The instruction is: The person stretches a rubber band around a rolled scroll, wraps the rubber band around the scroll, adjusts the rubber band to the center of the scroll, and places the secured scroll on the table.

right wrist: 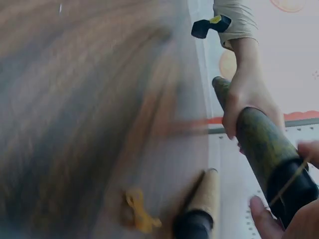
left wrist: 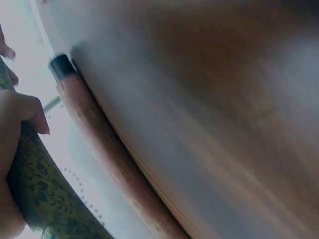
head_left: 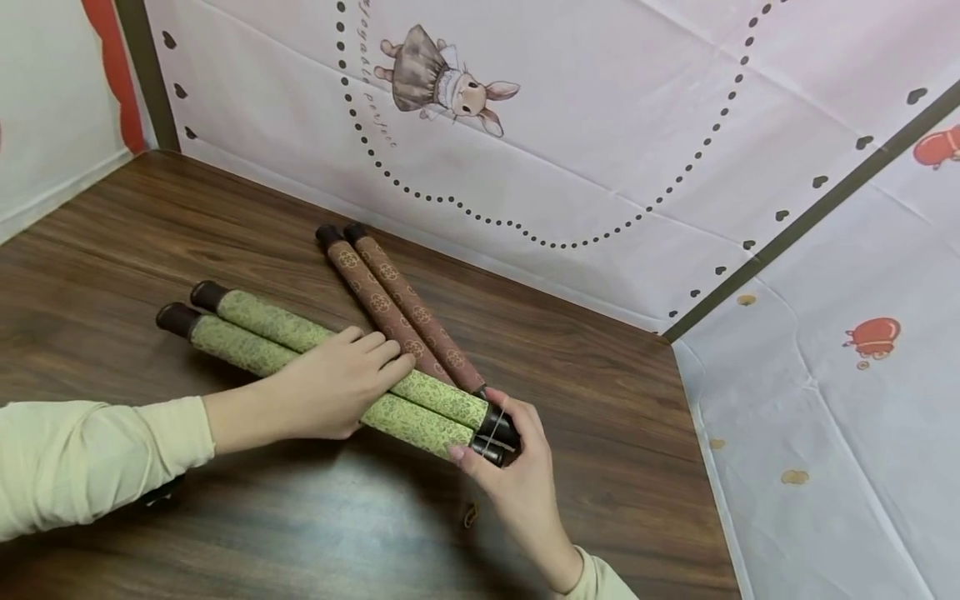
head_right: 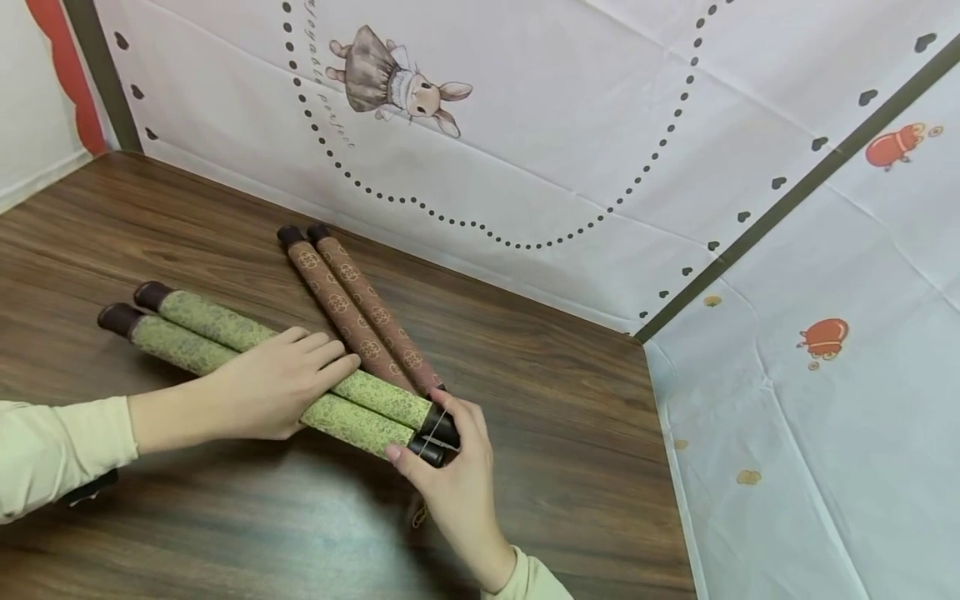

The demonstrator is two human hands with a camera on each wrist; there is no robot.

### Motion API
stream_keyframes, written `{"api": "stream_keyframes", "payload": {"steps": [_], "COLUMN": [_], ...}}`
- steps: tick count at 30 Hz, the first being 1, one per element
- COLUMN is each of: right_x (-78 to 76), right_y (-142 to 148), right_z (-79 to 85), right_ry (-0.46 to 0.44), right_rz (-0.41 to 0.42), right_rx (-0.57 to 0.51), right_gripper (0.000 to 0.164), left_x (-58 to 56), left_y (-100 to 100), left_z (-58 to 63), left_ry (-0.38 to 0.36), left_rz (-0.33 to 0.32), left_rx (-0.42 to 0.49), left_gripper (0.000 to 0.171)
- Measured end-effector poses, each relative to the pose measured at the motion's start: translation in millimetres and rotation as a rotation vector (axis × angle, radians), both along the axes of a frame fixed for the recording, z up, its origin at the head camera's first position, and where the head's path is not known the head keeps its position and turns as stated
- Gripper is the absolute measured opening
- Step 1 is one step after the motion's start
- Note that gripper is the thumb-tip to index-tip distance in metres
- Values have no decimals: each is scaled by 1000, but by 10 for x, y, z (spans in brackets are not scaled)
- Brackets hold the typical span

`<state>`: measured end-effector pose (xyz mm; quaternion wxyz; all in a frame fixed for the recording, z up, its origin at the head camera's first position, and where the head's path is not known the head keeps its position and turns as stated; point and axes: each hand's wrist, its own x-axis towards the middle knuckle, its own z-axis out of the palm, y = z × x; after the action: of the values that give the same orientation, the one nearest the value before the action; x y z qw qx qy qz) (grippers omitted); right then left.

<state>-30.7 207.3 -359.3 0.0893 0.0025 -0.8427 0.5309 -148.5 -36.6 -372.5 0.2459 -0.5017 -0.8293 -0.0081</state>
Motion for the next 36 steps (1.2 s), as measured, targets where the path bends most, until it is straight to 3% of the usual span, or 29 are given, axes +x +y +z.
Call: {"api": "stream_keyframes", "payload": {"steps": [3,7,11,18,23,28,32,36], "right_x": [-19,-56,-113,-195,-247,-316,-334,-280], "right_y": [-23,9,78,215,299,434,521,578], "right_z": [-12,-6,5,16,17,47,46,50], "right_ry": [-89,-186,-222,-298,-359,-459,-401,-155], "right_rz": [-30,-74,-79,4,43,131,96,81], "right_rx": [-204,-359,-379,-377,-308,-264,-201,-49], "right_gripper": [50,27,12,13,4,18,29,23], "left_x": [87,178,249,316,325,319,320,308], "left_y": [23,43,64,60,51,43,29,-1], "left_z": [-8,-30,-61,-100,-101,-78,-72,-72], "left_ry": [10,19,21,-34,-42,-18,-39,-56], "left_rz": [-13,-50,-61,-55,-60,-83,-88,-67], "left_rx": [17,24,29,-31,-44,-28,-30,-54], "left_gripper": [56,56,55,73,77,73,75,78]}}
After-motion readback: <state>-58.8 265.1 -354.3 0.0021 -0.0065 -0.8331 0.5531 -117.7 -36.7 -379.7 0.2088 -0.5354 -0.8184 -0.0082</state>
